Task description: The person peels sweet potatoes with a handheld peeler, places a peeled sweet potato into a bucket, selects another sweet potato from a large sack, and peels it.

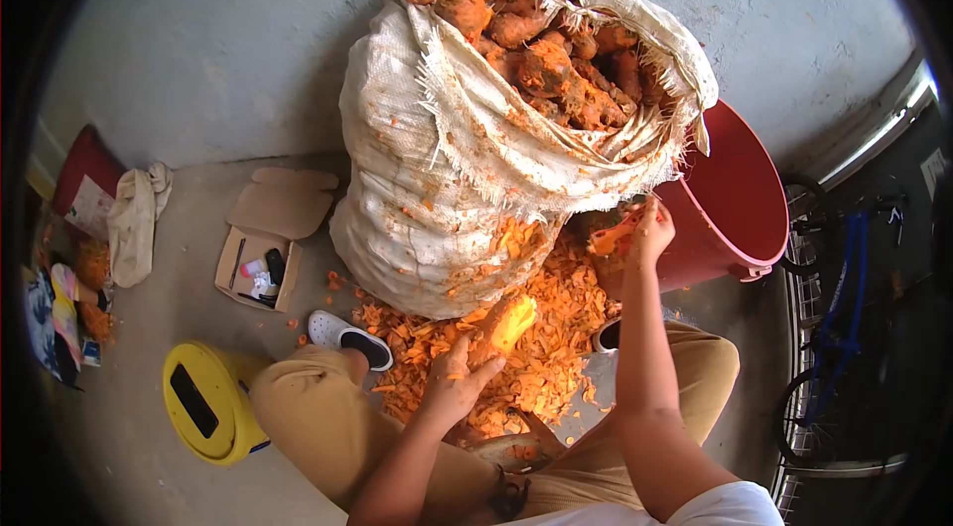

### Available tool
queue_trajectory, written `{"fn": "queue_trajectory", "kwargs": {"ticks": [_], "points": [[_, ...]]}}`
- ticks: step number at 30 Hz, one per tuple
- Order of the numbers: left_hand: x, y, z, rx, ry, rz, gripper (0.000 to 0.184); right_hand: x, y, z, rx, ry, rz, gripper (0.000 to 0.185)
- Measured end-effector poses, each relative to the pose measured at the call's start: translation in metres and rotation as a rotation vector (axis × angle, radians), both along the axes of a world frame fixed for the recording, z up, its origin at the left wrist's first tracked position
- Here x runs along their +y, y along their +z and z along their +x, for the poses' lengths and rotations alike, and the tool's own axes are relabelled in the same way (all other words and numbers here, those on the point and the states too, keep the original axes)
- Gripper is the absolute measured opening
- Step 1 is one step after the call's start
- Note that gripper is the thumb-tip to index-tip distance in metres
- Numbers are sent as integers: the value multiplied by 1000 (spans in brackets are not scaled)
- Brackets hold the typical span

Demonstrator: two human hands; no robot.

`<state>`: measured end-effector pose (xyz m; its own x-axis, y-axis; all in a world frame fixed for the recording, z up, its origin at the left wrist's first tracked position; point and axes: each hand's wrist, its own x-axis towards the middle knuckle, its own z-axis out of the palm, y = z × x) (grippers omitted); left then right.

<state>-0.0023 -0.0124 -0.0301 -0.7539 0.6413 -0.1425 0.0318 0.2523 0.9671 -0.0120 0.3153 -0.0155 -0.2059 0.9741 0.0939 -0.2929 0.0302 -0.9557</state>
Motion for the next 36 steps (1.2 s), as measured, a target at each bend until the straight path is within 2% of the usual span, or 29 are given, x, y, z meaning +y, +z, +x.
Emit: {"fn": "queue_trajectory", "kwargs": {"ticks": [1,2,4,5,7,9,11,15,16,19,20,23,27,29,31,32,36], "points": [[2,-1,0,95,16,49,44,-2,17,4,-86,15,82,15],[3,-1,2,-39,27,50,44,-9,27,4,-193,29,132,15],[11,26,-1,-301,41,57,45,-35,39,5,-209,113,171,16],[13,27,-1,-284,42,64,43,-47,41,5,-199,175,163,16],[13,26,1,-243,54,67,39,-73,49,5,-141,280,39,15],[13,22,1,-251,47,108,43,-89,46,3,-8,346,24,14],[16,18,2,-262,38,154,49,-102,54,5,-12,354,78,14],[13,26,1,-475,71,183,43,-85,55,10,307,467,-158,16],[12,23,1,-482,69,200,44,-82,54,8,143,343,-75,17],[12,20,-2,-495,68,232,46,-79,61,17,45,292,84,18],[12,21,-2,-494,75,236,46,-74,58,18,281,381,-79,18],[13,22,1,-487,83,227,44,-76,55,16,95,302,-32,17],[12,21,-2,-589,92,308,39,-74,45,18,324,244,-90,16],[15,20,-3,-612,119,390,35,-74,38,13,403,115,-150,13],[17,23,-4,-609,154,464,37,-68,25,7,524,125,-353,14],[19,28,-3,-613,163,513,39,-66,17,7,491,138,-468,13],[23,28,-6,-655,124,593,42,-71,-3,-4,521,130,-519,12]]}}
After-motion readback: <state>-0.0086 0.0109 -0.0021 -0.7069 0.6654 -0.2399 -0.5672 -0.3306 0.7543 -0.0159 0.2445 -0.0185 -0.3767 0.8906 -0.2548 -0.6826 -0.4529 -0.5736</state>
